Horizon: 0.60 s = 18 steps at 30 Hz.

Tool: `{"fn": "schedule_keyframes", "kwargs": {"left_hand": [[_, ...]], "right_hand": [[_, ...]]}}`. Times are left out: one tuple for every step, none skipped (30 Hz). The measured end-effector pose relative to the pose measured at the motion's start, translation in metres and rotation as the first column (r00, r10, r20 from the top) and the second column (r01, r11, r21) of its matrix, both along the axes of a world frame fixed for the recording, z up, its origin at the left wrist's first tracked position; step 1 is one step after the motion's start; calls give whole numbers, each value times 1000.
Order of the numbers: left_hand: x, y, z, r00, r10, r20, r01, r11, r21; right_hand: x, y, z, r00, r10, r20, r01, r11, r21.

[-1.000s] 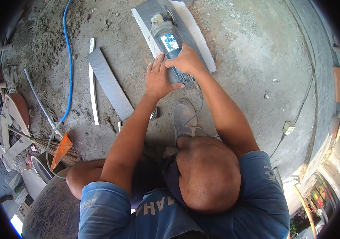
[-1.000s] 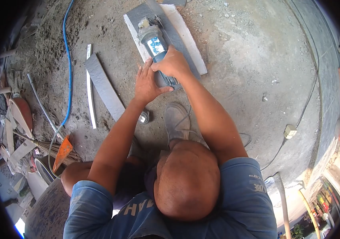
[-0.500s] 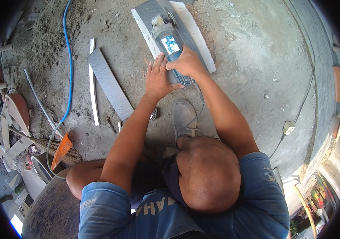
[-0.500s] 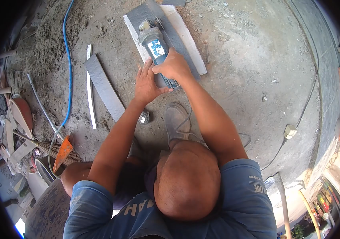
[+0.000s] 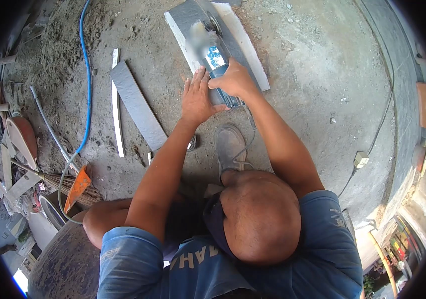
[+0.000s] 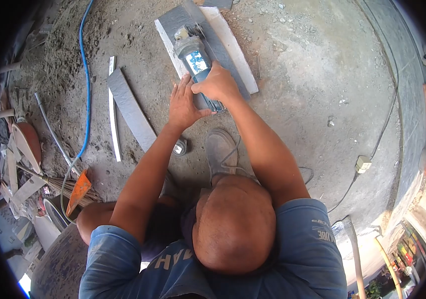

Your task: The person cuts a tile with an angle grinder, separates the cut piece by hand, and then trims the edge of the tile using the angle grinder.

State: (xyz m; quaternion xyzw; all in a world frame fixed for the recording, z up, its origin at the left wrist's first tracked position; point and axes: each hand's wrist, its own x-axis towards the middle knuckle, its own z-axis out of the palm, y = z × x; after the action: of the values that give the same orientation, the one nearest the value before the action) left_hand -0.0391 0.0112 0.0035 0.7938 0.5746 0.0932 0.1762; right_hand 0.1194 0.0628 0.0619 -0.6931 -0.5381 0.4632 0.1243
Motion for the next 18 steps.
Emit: {"fn": "schedule_keyframes", "kwargs": {"left_hand": [[0, 0, 0, 1000, 3, -6, -3, 1000, -10], [0, 0, 0, 1000, 6, -12, -6, 1000, -22], [0, 0, -1, 1000, 5, -12, -5, 1000, -22], [0, 0, -1, 999, -2, -42, 1, 1000, -21], [-1, 0, -1, 997, -8, -72, 7, 1000, -21], [-1, 1, -1, 997, -8, -72, 7, 1000, -19], [-1, 0, 0, 997, -5, -73, 3, 1000, -28], [0, 0, 0, 997, -1, -74, -2, 999, -35], [0, 1, 1, 997, -1, -73, -2, 999, -32], [0, 1, 1, 998, -1, -70, -2, 999, -36], [0, 0, 1, 998, -1, -67, -1, 999, -40], [0, 0, 1, 998, -2, -67, -1, 999, -39], [0, 0, 1, 998, 0, -69, -3, 999, -41], [0, 0, 1, 997, 2, -71, -5, 999, -42], [0, 0, 1, 997, 1, -71, -4, 999, -42], [0, 0, 1, 997, 0, -73, -4, 999, -43], [0, 0, 1, 997, 0, -74, -3, 999, -44], [0, 0, 1, 997, -1, -74, -2, 999, -43]], "right_hand": [[0, -1, 0, 1000, 0, -1, 0, 1000, 1], [0, -2, 0, 1000, 1, 11, -1, 1000, 5], [0, -3, -1, 1000, 3, 23, -3, 1000, 11], [1, -4, -2, 1000, 1, 23, -2, 1000, 10], [2, -5, -3, 1000, 11, 24, -11, 1000, -6], [2, -5, -3, 999, 21, 24, -21, 1000, -20], [3, -6, -3, 999, 21, 24, -21, 1000, -19], [3, -7, -3, 999, 23, 24, -22, 999, -23], [3, -7, -4, 999, 25, 23, -25, 999, -25], [3, -7, -4, 999, 25, 23, -25, 999, -24], [3, -7, -4, 1000, 26, 17, -25, 999, -33], [4, -8, -4, 1000, 26, 11, -25, 999, -43], [3, -7, -3, 1000, 25, 11, -25, 999, -42], [3, -7, -4, 1000, 22, 12, -22, 999, -40], [3, -7, -4, 1000, 19, 13, -18, 999, -38], [2, -7, -5, 1000, 18, 13, -18, 999, -37], [1, -8, -6, 1000, -2, 12, 2, 1000, -18], [1, -8, -6, 1000, -22, 11, 22, 1000, 2]]}}
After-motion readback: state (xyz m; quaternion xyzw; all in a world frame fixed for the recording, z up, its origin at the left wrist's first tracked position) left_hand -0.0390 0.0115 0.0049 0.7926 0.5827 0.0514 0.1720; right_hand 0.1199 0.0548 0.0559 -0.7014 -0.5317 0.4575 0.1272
